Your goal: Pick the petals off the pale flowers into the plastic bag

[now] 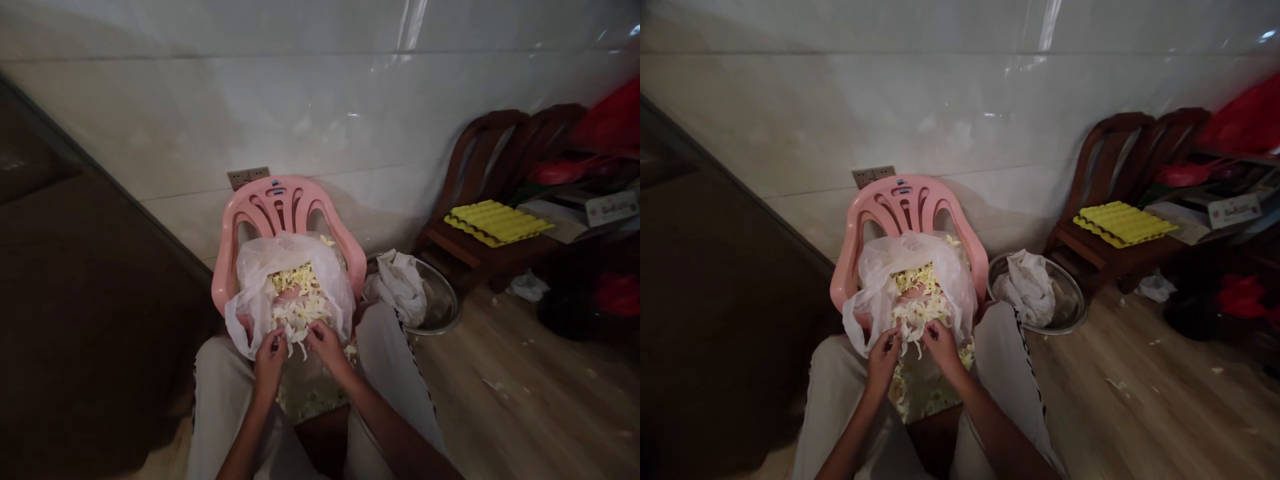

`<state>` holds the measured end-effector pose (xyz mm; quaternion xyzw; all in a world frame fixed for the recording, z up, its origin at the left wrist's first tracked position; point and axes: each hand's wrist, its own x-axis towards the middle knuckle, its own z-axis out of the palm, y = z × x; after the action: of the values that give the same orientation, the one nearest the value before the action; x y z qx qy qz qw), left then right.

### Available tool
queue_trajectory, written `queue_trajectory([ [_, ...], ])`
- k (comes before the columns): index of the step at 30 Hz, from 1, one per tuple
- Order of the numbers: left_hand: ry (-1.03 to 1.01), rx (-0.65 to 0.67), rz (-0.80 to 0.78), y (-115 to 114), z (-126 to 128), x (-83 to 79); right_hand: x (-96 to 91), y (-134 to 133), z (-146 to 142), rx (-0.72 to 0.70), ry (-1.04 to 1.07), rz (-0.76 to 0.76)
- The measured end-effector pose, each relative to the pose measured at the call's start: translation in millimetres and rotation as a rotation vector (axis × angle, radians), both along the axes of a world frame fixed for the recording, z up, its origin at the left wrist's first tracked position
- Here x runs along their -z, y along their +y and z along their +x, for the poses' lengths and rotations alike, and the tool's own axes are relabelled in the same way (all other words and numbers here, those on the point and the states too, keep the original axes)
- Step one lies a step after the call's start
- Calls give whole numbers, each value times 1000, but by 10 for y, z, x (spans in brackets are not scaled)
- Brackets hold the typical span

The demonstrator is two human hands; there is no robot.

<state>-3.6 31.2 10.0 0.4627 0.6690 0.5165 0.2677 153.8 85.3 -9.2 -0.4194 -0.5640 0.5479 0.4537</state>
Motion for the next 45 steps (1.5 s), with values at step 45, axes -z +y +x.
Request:
queue_trajectory([
  [45,221,372,9,15,70,96,106,-14,-75,-67,-119,42],
])
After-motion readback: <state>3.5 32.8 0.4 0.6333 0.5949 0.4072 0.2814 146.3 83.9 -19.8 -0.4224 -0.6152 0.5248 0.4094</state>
